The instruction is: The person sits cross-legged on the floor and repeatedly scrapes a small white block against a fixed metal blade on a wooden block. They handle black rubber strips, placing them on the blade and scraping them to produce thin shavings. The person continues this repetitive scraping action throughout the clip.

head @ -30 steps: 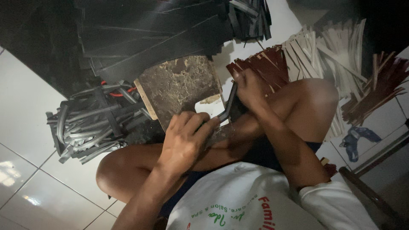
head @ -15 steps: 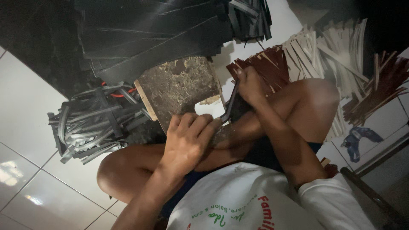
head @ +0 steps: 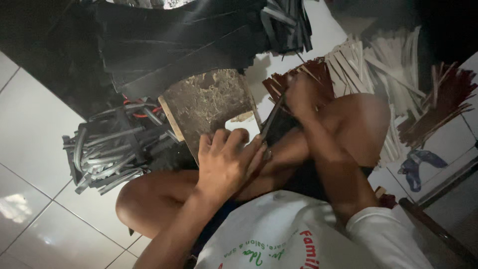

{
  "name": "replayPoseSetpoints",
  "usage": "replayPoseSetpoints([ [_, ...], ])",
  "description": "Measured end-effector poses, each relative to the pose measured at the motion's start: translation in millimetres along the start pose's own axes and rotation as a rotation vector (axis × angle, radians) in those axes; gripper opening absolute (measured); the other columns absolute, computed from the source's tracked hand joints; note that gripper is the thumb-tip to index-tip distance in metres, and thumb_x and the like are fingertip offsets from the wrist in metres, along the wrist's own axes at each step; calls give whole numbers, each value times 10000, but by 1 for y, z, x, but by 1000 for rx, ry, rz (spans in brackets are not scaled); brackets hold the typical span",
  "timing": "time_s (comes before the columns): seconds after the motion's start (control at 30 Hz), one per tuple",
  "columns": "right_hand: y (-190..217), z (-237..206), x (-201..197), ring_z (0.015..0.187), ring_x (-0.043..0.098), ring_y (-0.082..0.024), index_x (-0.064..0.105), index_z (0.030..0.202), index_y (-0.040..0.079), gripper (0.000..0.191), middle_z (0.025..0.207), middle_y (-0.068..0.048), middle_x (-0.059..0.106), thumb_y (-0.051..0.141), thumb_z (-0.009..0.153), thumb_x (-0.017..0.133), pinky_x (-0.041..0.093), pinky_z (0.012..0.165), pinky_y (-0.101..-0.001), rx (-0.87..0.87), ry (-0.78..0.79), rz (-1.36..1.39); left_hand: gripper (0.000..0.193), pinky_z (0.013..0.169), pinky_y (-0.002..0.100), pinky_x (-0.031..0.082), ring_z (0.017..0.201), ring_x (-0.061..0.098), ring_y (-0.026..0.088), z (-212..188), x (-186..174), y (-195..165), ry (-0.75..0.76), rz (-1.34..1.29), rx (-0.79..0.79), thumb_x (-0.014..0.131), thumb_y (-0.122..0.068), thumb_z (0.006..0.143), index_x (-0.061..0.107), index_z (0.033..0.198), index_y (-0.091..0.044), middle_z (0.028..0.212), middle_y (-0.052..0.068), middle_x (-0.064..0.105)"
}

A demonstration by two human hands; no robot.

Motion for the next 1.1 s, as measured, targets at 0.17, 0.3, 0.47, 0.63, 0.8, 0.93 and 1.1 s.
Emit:
replayPoseSetpoints([
  [0.17, -3, -2, -83, 827, 659, -368, 632, 1095, 16, 372, 943, -229, 672, 381, 1110, 563, 504, 809, -510, 62, -91, 226, 191, 805, 426, 381, 899, 570, 231, -8, 3, 0, -114, 0, -131, 797, -347, 909, 755, 1003, -186, 1053, 2, 628],
  [0.3, 16, -21, -165, 740, 654, -129, 541, 1290, 177, 362, 1172, -57, 713, 344, 1018, 714, 546, 618, -294, 232, -121, 873, 221, 822, 430, 403, 931, 593, 261, -20, -3, 0, -114, -120, -190, 770, -270, 877, 771, 1059, -145, 1056, 65, 648],
  [0.47, 103, -25, -218, 728, 552, -118, 615, 1239, 75, 160, 988, -46, 591, 219, 1206, 676, 480, 632, -269, -227, 59, 1101, 165, 886, 372, 572, 1024, 723, 234, -11, -36, 47, -29, -589, -292, 746, -154, 917, 712, 1068, -98, 1092, 73, 729],
  [0.63, 183, 14, -214, 875, 649, -163, 618, 1264, 72, 214, 1040, -48, 663, 149, 1125, 761, 510, 721, -305, -333, 247, 1411, 208, 889, 338, 610, 1028, 739, 203, 22, -126, 148, -125, -442, -413, 691, -138, 1035, 673, 1217, -39, 1122, 129, 752],
  [0.8, 254, 5, -201, 983, 670, -240, 595, 1190, -16, 274, 1087, -115, 654, 234, 1105, 669, 559, 857, -385, -769, -152, 535, 389, 936, 493, 497, 1158, 607, 366, 39, -178, 170, -444, 67, -219, 703, -100, 1015, 603, 1360, 49, 1275, 272, 626],
  [0.93, 261, -52, -154, 1113, 648, -310, 643, 1259, 0, 224, 1254, -186, 612, 104, 1069, 697, 551, 958, -442, -907, -15, 154, 388, 1067, 528, 443, 1287, 552, 354, 27, -127, 141, -255, 88, -170, 737, -173, 1054, 614, 1405, -63, 1368, 163, 585],
  [1.1, 261, -78, -141, 1221, 597, -379, 649, 1315, 12, 330, 1297, -196, 594, 40, 996, 732, 482, 1061, -493, -1006, -73, 2, 448, 1066, 514, 409, 1261, 522, 336, 21, -79, 108, -227, 205, -135, 725, -186, 976, 621, 1397, -71, 1333, 137, 559],
])
Point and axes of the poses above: each hand's wrist, its own z-axis towards the middle knuckle, its own x-axis out of the palm, y = z × x, the point moved 7 cm from there along z, towards the middle knuckle
